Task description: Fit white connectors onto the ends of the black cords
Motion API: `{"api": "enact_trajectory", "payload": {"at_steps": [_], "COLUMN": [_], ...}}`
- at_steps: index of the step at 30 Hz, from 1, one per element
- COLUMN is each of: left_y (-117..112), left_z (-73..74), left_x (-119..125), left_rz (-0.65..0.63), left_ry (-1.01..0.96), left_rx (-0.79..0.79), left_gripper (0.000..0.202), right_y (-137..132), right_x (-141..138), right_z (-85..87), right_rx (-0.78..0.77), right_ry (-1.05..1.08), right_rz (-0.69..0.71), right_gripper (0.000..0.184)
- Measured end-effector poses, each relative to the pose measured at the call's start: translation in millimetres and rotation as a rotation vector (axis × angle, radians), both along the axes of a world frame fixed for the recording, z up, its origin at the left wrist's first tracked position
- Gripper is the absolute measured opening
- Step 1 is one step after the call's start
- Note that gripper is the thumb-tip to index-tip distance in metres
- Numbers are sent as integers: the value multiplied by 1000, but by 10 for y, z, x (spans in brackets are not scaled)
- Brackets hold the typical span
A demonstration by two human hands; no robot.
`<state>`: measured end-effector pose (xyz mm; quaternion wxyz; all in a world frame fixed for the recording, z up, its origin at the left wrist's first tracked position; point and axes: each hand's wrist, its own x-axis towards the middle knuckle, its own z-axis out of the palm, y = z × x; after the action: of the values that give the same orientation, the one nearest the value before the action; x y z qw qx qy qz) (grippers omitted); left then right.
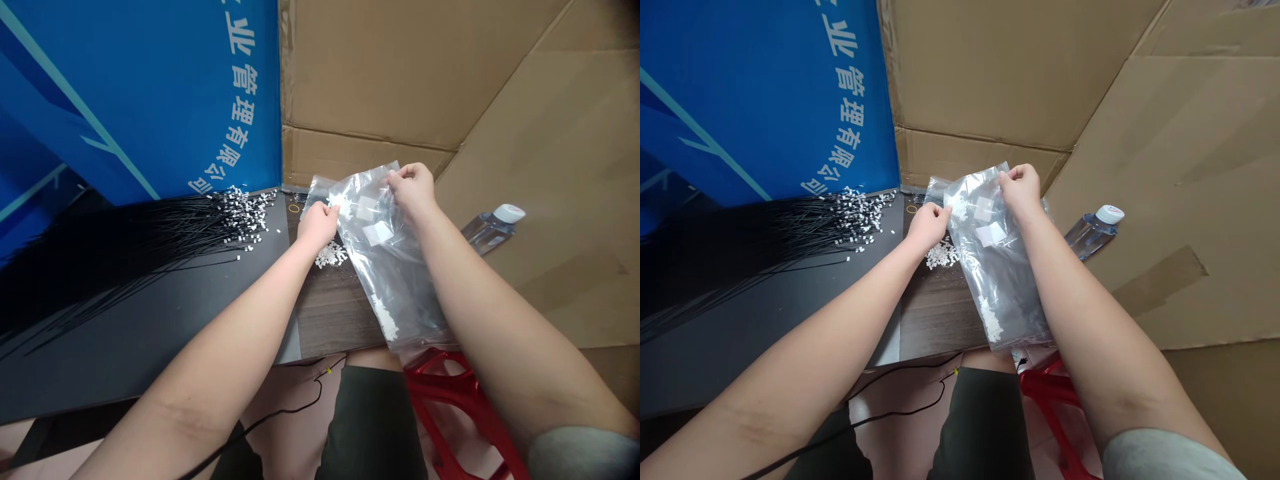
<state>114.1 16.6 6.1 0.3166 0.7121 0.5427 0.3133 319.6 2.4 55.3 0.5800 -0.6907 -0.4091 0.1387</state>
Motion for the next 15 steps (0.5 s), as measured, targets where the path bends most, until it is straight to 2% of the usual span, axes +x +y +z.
{"api": "enact_trajectory", "payload": {"at_steps": [4,7,9,12,15], "left_y": [5,14,17,5,-32], "left_z": [25,45,57,80,112], "left_x": [-22,-5,20,46,39], "left_rz": [-31,-67,-116,-227,-362], "left_ry": [-142,-344,-545,-859,-1018], "left_rx": [64,78,23,-149,-278], "left_gripper": [37,34,30,30,42], "right_y": [-90,-155,-183,-211,-236], "right_x": [-54,-74,-70,-50,-19], "right_z": [166,321,415,515,568], "right_rx": [72,141,210,365,521], "right_ry": [22,44,63,84,42], "right_rz": [-7,2,26,55,69], "right_gripper": [21,25,26,28,30]}}
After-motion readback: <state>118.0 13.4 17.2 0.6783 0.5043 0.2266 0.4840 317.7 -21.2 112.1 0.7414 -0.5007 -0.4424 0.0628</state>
